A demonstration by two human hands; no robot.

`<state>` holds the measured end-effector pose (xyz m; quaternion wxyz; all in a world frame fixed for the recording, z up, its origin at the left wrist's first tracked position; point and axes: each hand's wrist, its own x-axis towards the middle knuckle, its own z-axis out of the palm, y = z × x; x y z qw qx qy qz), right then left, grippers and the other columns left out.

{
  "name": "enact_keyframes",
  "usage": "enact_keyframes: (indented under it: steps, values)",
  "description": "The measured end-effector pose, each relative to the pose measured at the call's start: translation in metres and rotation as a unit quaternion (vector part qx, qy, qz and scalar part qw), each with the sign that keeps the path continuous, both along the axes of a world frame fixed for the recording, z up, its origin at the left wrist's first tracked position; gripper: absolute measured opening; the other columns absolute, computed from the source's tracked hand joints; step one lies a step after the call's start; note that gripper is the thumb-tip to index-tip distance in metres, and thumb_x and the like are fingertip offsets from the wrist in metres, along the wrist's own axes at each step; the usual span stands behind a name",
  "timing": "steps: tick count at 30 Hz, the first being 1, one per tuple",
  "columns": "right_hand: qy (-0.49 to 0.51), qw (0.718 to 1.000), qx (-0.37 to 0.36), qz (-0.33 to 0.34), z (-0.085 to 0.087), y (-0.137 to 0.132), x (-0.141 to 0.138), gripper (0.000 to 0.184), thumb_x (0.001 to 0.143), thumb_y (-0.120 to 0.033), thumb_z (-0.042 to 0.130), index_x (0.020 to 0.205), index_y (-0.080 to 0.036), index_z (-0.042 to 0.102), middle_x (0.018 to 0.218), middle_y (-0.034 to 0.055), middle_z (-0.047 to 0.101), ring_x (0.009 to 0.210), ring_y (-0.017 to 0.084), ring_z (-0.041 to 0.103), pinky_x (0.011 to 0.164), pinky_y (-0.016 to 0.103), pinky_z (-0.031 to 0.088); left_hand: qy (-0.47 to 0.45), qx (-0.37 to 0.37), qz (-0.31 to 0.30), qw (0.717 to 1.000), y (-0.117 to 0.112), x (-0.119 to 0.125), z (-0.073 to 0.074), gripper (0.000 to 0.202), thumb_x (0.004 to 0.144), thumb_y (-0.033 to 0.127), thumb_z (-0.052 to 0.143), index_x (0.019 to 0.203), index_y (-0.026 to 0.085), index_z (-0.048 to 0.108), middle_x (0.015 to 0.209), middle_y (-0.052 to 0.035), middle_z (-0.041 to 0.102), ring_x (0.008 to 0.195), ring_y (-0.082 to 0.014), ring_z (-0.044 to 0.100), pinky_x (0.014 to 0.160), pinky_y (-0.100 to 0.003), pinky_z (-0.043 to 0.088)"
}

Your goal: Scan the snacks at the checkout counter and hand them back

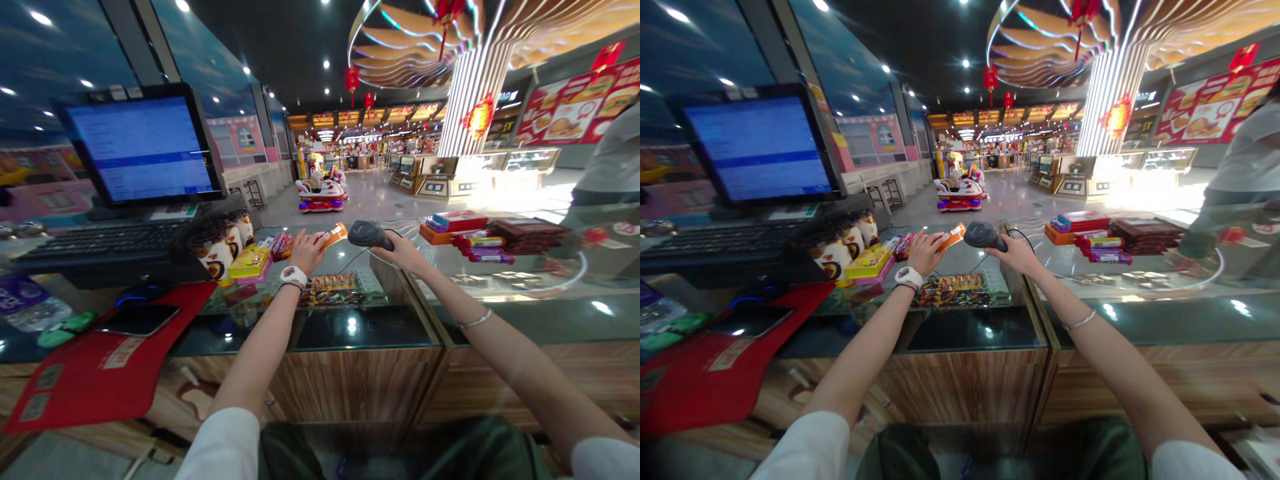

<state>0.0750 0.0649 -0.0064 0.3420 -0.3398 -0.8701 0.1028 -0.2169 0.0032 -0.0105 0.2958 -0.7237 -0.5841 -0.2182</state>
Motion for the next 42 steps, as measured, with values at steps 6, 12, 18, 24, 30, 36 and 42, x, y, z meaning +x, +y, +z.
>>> enact_keyframes:
  steps: [6,12,18,24,30,36,42]
  values:
    - [0.019,1.0,-0.01,-0.012,-0.001,0.001,-0.001,0.045,0.09,-0.055,0.058,0.12,-0.023,0.063,0.104,0.0089,0.074,0.099,0.03,0.069,0.088,0.041,0.054,-0.002,0.005,-0.012,1.0,0.002,-0.002,-0.002,0.043,0.089,0.02,0.056,0.131,0.026,0.062,0.129,-0.0075,0.067,0.112,-0.0269,0.063,0.117,-0.054,0.034]
    - [-0.013,1.0,-0.014,-0.005,-0.003,0.0,-0.002,0.044,0.09,-0.051,0.057,0.122,-0.021,0.058,0.109,0.0109,0.072,0.1,0.032,0.068,0.087,0.043,0.052,-0.007,0.008,-0.017,1.0,0.002,-0.002,-0.002,0.044,0.089,0.021,0.056,0.132,0.028,0.062,0.13,-0.0066,0.067,0.113,-0.0263,0.063,0.118,-0.054,0.032]
    - [-0.018,0.994,-0.008,0.112,-0.013,0.008,-0.005,0.055,0.081,-0.029,0.061,0.134,-0.018,0.048,0.128,0.0121,0.063,0.115,0.029,0.061,0.098,0.043,0.048,-0.009,0.014,-0.027,0.999,0.003,-0.002,-0.003,0.044,0.091,0.021,0.053,0.134,0.03,0.061,0.133,-0.0059,0.066,0.114,-0.026,0.063,0.119,-0.056,0.03]
    - [-0.076,0.983,-0.027,0.167,-0.024,0.014,-0.007,0.053,0.074,-0.022,0.07,0.124,-0.016,0.057,0.117,0.011,0.066,0.106,0.027,0.063,0.094,0.041,0.049,-0.013,0.015,-0.031,0.999,0.004,-0.002,-0.002,0.04,0.094,0.021,0.049,0.131,0.028,0.063,0.135,-0.0053,0.065,0.116,-0.0247,0.063,0.119,-0.056,0.031]
    - [-0.115,0.978,-0.048,0.168,-0.033,0.018,-0.01,0.056,0.073,-0.023,0.076,0.125,-0.016,0.057,0.119,0.0113,0.066,0.107,0.026,0.064,0.096,0.04,0.049,-0.013,0.011,-0.043,0.999,0.005,-0.001,-0.002,0.042,0.094,0.021,0.049,0.133,0.03,0.061,0.137,-0.004,0.064,0.119,-0.0248,0.061,0.121,-0.058,0.028]
    - [-0.124,0.976,-0.058,0.17,-0.035,0.02,-0.012,0.057,0.074,-0.022,0.078,0.126,-0.011,0.058,0.114,0.0131,0.067,0.105,0.027,0.065,0.094,0.038,0.05,-0.016,0.019,-0.06,0.998,0.003,0.008,0.0,0.042,0.095,0.02,0.046,0.133,0.03,0.061,0.137,-0.0058,0.063,0.122,-0.0237,0.06,0.12,-0.056,0.031]
    - [-0.068,0.991,-0.007,0.114,-0.018,0.008,-0.011,0.043,0.083,-0.03,0.071,0.122,-0.015,0.062,0.113,0.0123,0.065,0.101,0.024,0.065,0.094,0.04,0.051,-0.008,0.031,-0.089,0.996,0.003,0.023,0.007,0.04,0.097,0.018,0.044,0.132,0.027,0.062,0.135,-0.0081,0.064,0.125,-0.0225,0.059,0.121,-0.054,0.028]
